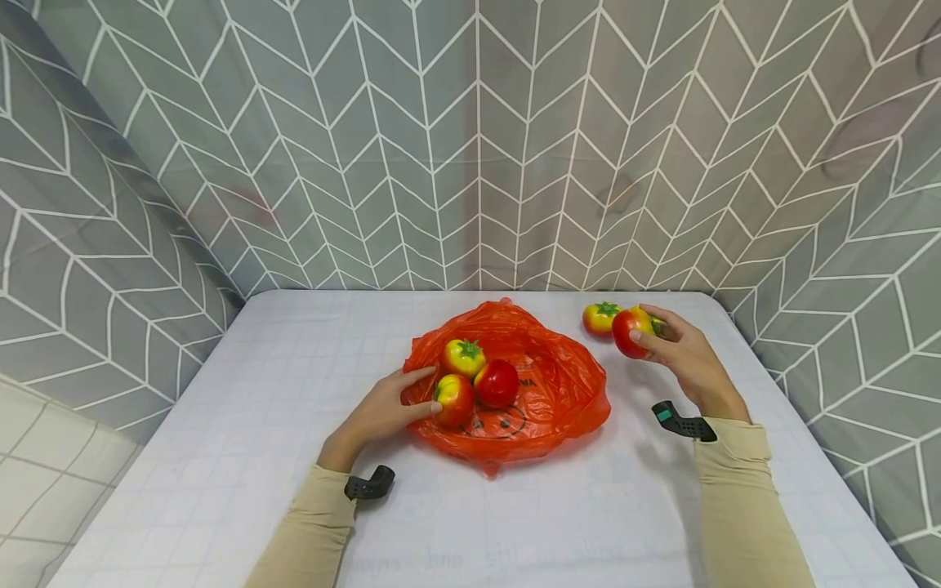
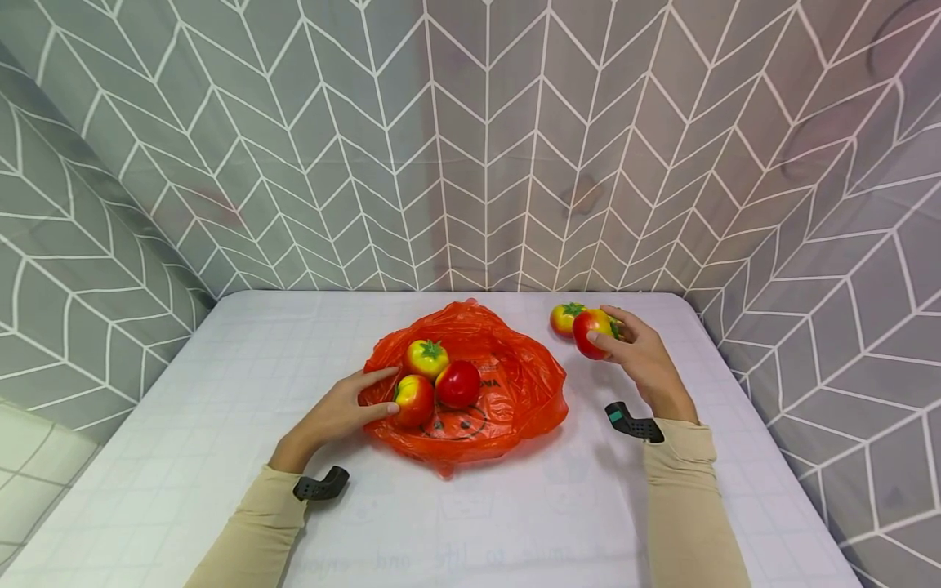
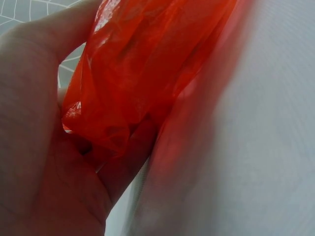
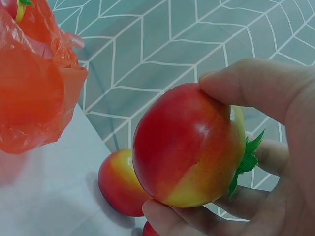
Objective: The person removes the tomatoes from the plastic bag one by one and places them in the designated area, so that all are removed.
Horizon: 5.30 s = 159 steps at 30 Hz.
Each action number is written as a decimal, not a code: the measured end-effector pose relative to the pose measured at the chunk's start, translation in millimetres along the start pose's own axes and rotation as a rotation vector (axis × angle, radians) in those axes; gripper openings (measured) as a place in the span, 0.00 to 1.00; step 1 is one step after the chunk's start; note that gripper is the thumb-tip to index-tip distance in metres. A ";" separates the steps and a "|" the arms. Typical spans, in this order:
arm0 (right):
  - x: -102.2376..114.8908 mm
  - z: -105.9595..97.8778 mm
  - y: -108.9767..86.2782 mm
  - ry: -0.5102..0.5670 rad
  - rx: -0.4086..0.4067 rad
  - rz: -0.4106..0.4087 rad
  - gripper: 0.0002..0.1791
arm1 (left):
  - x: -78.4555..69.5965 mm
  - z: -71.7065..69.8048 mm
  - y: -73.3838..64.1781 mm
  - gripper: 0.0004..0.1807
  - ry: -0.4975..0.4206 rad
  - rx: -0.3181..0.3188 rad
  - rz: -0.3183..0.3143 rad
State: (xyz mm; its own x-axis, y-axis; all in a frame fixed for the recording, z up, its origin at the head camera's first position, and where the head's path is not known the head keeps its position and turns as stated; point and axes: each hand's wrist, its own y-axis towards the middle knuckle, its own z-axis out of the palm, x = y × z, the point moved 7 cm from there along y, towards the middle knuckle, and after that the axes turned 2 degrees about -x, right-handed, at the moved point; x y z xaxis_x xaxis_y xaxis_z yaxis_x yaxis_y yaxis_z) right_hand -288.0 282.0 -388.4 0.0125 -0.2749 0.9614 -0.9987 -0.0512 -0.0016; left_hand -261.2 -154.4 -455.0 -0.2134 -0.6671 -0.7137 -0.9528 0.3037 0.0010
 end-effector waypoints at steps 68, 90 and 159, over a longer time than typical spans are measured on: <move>-37.1 19.4 10.7 -0.527 0.075 0.025 0.36 | 3.8 2.3 -0.3 0.43 0.002 0.002 -0.037; -41.1 8.4 9.3 -0.552 0.037 0.088 0.45 | 1.4 1.8 -1.4 0.42 -0.011 -0.002 -0.012; -3.9 -4.9 -1.1 -0.527 -0.093 -0.034 0.33 | 2.8 0.4 0.5 0.42 0.010 -0.009 0.006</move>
State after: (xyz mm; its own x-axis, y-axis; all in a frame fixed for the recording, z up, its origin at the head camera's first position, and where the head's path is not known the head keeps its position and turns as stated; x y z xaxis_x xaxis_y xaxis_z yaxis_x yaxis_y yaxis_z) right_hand -287.2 287.8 -390.8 0.0440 -0.7204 0.6922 -0.9972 0.0103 0.0741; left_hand -262.1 -155.9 -457.2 -0.2212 -0.6723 -0.7065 -0.9534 0.3016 0.0115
